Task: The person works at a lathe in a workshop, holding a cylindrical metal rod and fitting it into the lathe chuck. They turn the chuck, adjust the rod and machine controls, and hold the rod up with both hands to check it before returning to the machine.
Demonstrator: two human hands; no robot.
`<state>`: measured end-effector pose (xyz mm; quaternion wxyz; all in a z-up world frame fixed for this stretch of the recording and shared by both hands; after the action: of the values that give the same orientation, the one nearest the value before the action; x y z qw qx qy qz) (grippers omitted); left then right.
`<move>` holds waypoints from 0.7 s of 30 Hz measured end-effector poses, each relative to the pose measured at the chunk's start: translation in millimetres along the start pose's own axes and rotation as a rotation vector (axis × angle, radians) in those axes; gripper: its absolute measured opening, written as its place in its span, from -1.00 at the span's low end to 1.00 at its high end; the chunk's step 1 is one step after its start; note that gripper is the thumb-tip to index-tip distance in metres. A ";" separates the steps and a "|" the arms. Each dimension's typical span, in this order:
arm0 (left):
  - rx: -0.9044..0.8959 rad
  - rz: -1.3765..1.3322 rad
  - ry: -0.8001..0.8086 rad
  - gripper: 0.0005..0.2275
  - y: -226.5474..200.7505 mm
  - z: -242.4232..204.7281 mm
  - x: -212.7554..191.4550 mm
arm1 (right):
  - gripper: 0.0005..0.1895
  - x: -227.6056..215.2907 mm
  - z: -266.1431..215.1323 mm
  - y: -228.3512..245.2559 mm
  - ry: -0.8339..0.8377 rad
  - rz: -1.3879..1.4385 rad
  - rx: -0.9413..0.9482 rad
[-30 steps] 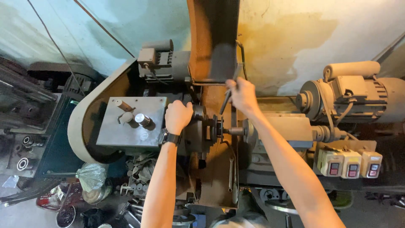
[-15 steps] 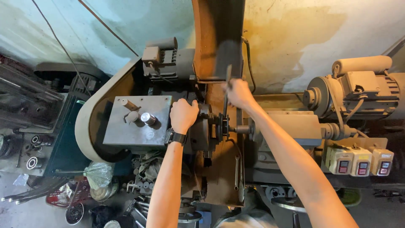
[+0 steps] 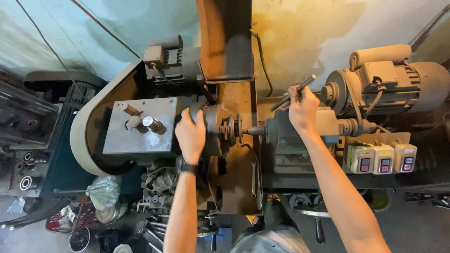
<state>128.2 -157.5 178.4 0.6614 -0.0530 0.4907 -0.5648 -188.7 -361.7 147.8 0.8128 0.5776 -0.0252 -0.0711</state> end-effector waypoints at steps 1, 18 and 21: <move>0.002 0.000 -0.002 -0.67 2.9 -20.0 -5.1 | -0.81 0.2 -0.1 -4.7 -0.001 0.003 -0.001; 0.161 -0.095 0.153 -0.55 1.6 44.6 47.9 | -0.80 2.5 -6.3 -2.7 0.014 0.018 0.015; -0.164 0.363 0.502 -0.55 2.5 31.9 48.6 | -0.79 2.2 -6.6 -4.2 0.033 -0.022 0.014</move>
<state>146.8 -210.9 164.5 0.6031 0.1233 0.6838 -0.3918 -186.1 -357.2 141.7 0.8083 0.5845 -0.0058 -0.0703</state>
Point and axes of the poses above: each hand's wrist, its own z-axis towards the middle knuckle, its own x-axis out of the palm, y = z × x, the point moved 10 cm from there along z, towards the middle knuckle, and after that the axes turned 15 degrees about -y, right-handed, at the moved point
